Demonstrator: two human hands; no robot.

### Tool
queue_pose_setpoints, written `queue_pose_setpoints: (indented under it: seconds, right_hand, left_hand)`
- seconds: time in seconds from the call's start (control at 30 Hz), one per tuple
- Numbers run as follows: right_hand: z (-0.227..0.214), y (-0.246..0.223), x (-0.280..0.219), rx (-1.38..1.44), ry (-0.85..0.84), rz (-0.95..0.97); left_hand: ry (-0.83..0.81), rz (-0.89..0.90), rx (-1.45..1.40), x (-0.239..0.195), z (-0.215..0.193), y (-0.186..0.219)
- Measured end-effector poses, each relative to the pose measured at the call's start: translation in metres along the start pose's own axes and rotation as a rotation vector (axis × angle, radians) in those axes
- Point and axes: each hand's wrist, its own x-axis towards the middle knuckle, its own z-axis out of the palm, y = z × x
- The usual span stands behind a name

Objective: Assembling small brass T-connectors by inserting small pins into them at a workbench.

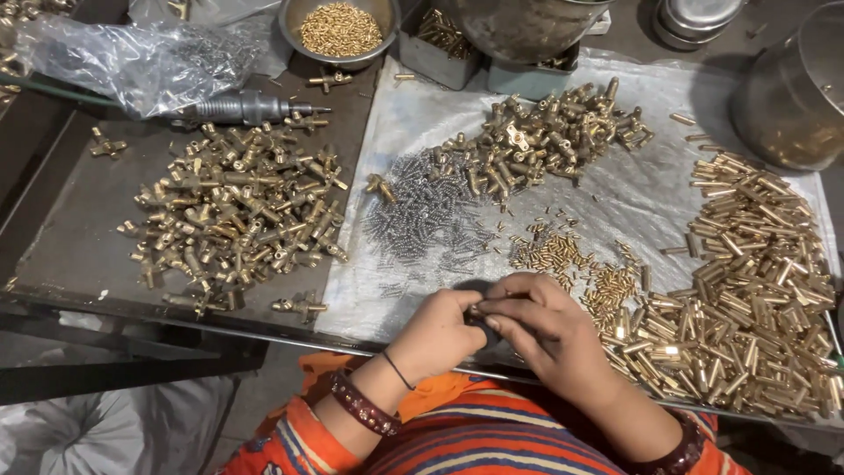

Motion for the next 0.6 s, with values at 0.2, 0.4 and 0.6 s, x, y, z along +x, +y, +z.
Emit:
queue_pose_setpoints:
  seconds: [0.2,0.4,0.6]
  right_hand:
    - [-0.036,0.040,0.012,-0.456,0.103,0.142]
    - [-0.113,0.083,-0.015,-0.868,-0.102,0.892]
    - [-0.106,0.135,-0.059,-0.884,0.042,0.452]
  left_hand:
    - [0.030,-0.062,-0.267,0.002,-0.003,0.008]
    - [0.026,-0.033,-0.153,0.001,-0.004,0.007]
    - [-0.014,0.022,-0.064,0.000,-0.004,0.003]
